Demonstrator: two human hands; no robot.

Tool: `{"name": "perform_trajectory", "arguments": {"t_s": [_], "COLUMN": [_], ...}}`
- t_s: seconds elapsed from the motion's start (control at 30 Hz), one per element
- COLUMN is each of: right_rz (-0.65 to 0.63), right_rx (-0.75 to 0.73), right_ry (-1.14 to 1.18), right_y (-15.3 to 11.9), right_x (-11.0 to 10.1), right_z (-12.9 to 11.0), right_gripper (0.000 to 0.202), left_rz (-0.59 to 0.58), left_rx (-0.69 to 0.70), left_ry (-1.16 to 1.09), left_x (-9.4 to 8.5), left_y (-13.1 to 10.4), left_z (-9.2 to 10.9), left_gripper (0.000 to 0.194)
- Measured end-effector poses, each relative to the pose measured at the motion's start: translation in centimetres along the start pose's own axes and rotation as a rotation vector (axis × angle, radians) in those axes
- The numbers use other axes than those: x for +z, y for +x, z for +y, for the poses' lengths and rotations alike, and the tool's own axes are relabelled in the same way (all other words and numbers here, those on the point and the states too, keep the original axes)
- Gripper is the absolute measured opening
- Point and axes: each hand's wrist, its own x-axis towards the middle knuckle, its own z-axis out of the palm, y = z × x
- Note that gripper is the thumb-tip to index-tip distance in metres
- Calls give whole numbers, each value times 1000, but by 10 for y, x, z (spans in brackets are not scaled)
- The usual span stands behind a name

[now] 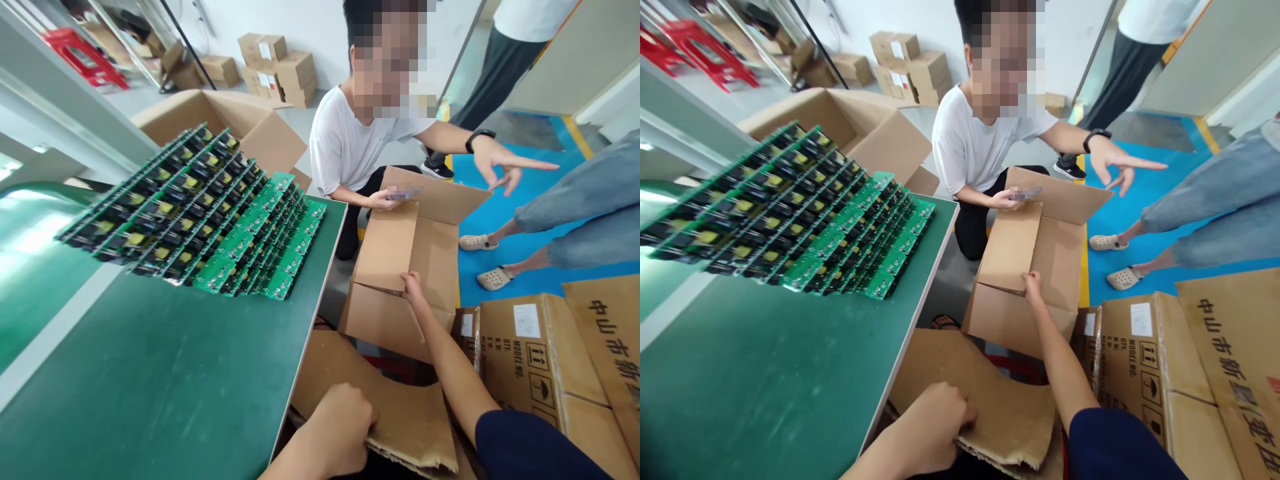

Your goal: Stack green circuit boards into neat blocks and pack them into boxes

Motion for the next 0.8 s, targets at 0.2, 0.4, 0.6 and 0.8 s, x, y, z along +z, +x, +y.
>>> {"name": "perform_trajectory", "arguments": {"t_s": [0.2, 0.4, 0.6, 0.8], "right_rz": [-9, -4, 13, 14], "right_rx": [78, 55, 20, 2], "right_ry": [21, 29, 32, 42], "right_y": [-3, -9, -13, -18], "right_x": [7, 11, 15, 17], "right_z": [-17, -26, -33, -39], "right_gripper": [29, 28, 28, 25], "left_rz": [67, 146, 147, 160], "left_rx": [43, 50, 38, 43], "left_ry": [26, 18, 12, 14], "left_x": [14, 24, 25, 26], "left_y": [5, 6, 8, 8], "left_z": [-6, -9, -10, -10], "left_gripper": [33, 29, 29, 29]}}
